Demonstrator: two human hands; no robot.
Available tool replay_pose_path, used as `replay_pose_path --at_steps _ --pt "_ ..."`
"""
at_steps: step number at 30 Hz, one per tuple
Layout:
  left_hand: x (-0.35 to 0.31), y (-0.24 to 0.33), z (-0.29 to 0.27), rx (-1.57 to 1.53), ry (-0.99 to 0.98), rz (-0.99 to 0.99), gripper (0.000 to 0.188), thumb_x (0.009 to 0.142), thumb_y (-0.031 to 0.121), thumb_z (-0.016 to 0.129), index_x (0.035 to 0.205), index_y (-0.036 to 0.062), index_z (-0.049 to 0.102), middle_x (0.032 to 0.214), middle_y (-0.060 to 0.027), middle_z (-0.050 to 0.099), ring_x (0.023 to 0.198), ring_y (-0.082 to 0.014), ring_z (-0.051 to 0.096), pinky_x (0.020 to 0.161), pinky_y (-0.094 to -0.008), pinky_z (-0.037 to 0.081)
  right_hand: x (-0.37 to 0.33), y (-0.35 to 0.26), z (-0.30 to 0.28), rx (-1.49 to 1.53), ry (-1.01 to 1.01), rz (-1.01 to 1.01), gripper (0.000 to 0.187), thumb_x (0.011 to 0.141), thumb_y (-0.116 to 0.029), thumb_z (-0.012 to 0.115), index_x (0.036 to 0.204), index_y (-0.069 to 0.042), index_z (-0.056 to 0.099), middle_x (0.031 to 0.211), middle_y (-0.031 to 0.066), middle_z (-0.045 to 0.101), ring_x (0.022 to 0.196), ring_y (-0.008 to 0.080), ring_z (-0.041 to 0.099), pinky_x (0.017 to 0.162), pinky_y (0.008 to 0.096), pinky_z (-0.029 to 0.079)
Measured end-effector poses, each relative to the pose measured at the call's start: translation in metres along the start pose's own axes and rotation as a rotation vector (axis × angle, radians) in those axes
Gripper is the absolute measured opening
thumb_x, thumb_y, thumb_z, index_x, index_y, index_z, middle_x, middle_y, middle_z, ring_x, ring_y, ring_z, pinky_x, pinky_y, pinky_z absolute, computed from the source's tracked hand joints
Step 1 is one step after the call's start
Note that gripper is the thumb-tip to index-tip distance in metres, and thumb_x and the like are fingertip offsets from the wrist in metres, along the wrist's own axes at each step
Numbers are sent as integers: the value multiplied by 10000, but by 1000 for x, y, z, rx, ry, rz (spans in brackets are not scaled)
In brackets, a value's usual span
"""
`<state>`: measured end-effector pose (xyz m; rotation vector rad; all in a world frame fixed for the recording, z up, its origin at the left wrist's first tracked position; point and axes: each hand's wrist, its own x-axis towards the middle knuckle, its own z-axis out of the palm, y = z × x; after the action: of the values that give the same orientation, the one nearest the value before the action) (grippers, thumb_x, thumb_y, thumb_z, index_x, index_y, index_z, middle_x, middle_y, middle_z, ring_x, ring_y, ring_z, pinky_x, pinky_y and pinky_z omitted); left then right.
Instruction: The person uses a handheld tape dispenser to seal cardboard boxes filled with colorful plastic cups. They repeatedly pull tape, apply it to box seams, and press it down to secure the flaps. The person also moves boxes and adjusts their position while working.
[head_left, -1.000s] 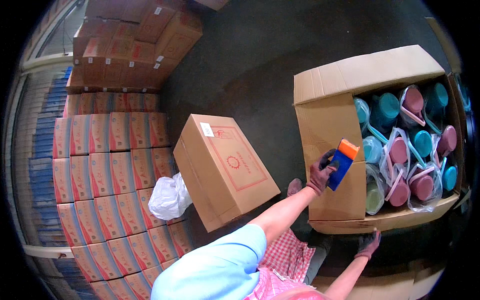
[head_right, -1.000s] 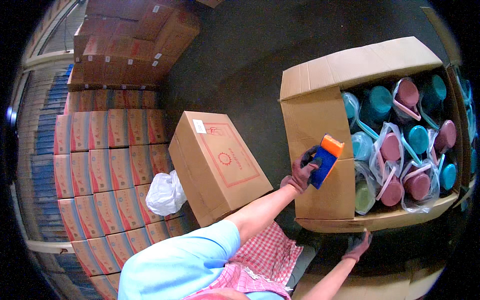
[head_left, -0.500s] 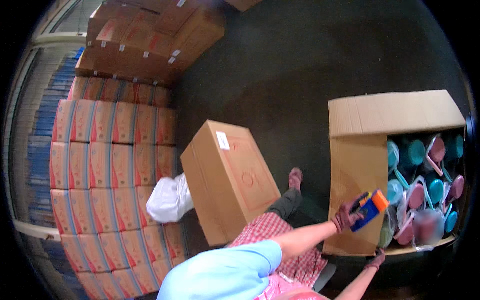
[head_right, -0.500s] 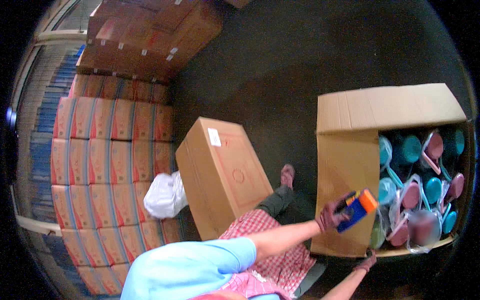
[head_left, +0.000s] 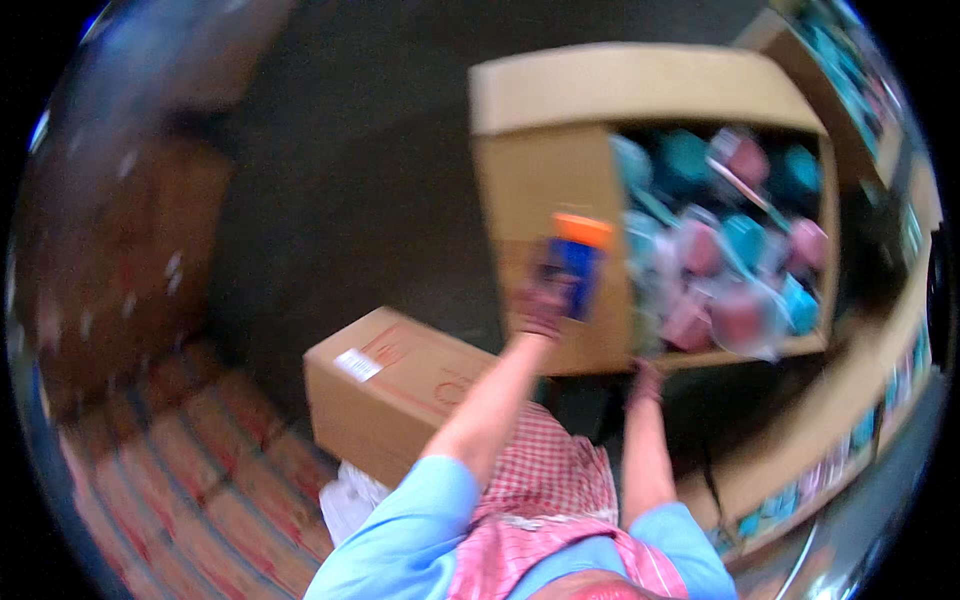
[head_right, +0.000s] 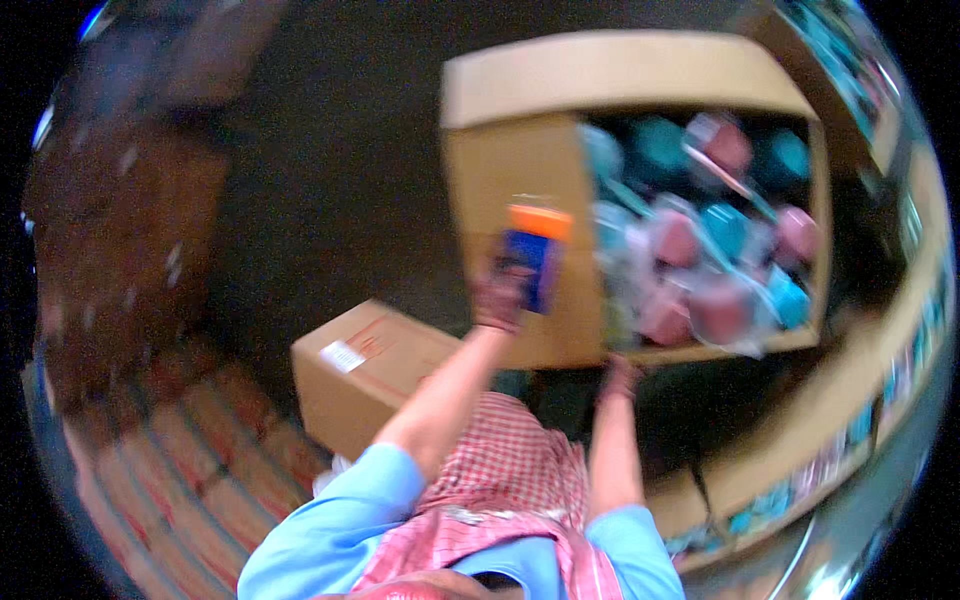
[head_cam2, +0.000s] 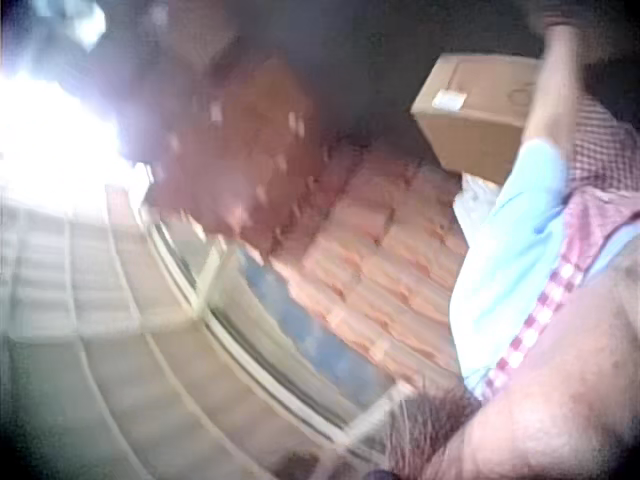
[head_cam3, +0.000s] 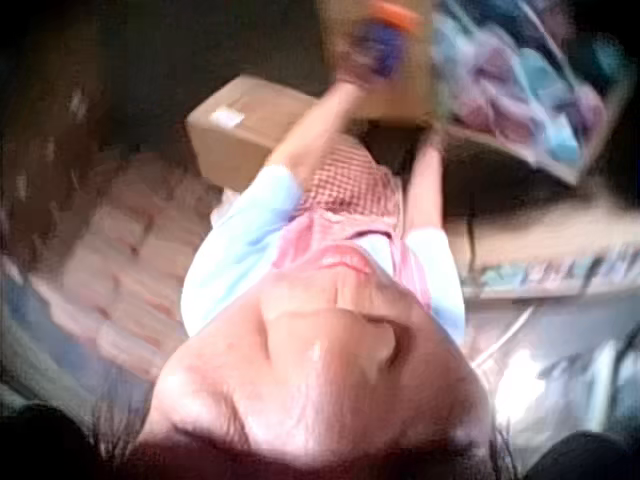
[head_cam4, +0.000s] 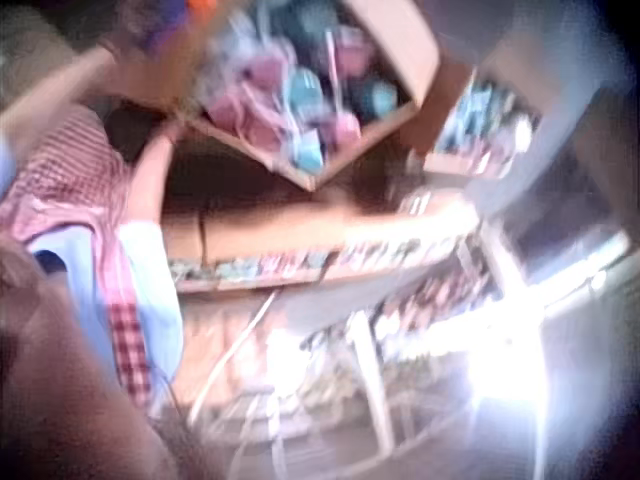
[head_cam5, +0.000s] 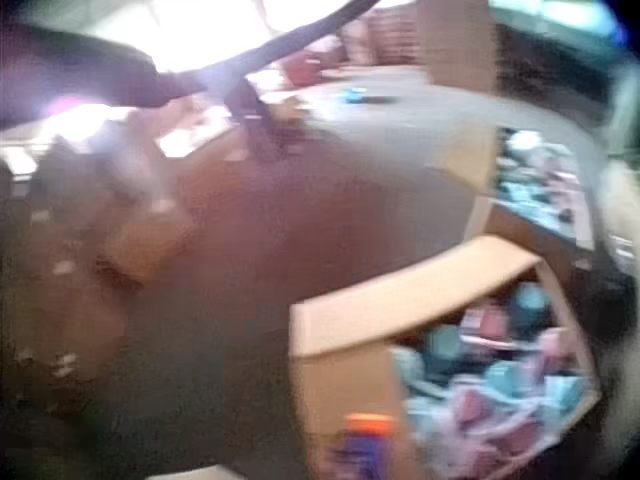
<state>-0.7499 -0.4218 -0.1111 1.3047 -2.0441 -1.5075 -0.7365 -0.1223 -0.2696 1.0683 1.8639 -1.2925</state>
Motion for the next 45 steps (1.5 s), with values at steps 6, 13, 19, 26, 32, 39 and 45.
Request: replay_pose_path --at_steps 6,13,19,26,32,39,45 --pt "17 -5 -4 -552 137 -27 496 726 164 621 1183 37 474 1092 -63 528 953 -198 517 870 -342 410 -26 22 1 -413 -198 130 445 640 -297 725 922 26 604 818 84 608 683 175 516 658 320 425" --pt "19 -23 -20 -477 251 -55 442 750 166 600 1158 34 494 1092 -72 540 979 -202 515 887 -332 391 20 -108 -187 148 525 -200 238 757 -277 629 797 -44 595 773 18 545 665 156 469 641 318 404" --pt "34 -49 -30 -398 283 -11 383 770 177 567 1115 16 523 1064 -71 557 952 -201 534 863 -331 413 129 -228 -259 231 444 -19 837 714 -658 483 1317 -95 345 1258 83 437 1144 236 373 944 360 290" --pt "29 -34 -23 -331 359 -56 377 776 197 569 1105 15 534 1060 -78 562 944 -208 547 861 -333 427 134 -263 -255 966 99 -275 539 826 -447 385 1233 -94 396 1256 52 437 1127 225 429 947 346 304" --pt "30 -29 -19 -386 313 -38 343 790 159 548 1095 2 539 1056 -79 563 927 -200 543 866 -332 418 71 -236 -232 -918 352 -1156 292 826 -338 532 965 -98 625 1139 105 551 1139 246 442 968 342 312" --pt "27 -23 -14 -375 383 -27 352 783 142 548 1098 -16 540 1055 -88 567 940 -193 538 869 -315 408 187 -228 -313 61 187 -559 327 849 -284 518 936 17 611 942 98 622 869 183 560 829 303 397" --pt "27 -34 -18 -372 380 -11 366 775 141 560 1108 -9 537 1038 -85 575 947 -199 538 857 -313 416 185 -183 -436 -352 -166 122 399 867 -358 458 1006 -5 583 958 86 595 807 183 572 708 289 463"
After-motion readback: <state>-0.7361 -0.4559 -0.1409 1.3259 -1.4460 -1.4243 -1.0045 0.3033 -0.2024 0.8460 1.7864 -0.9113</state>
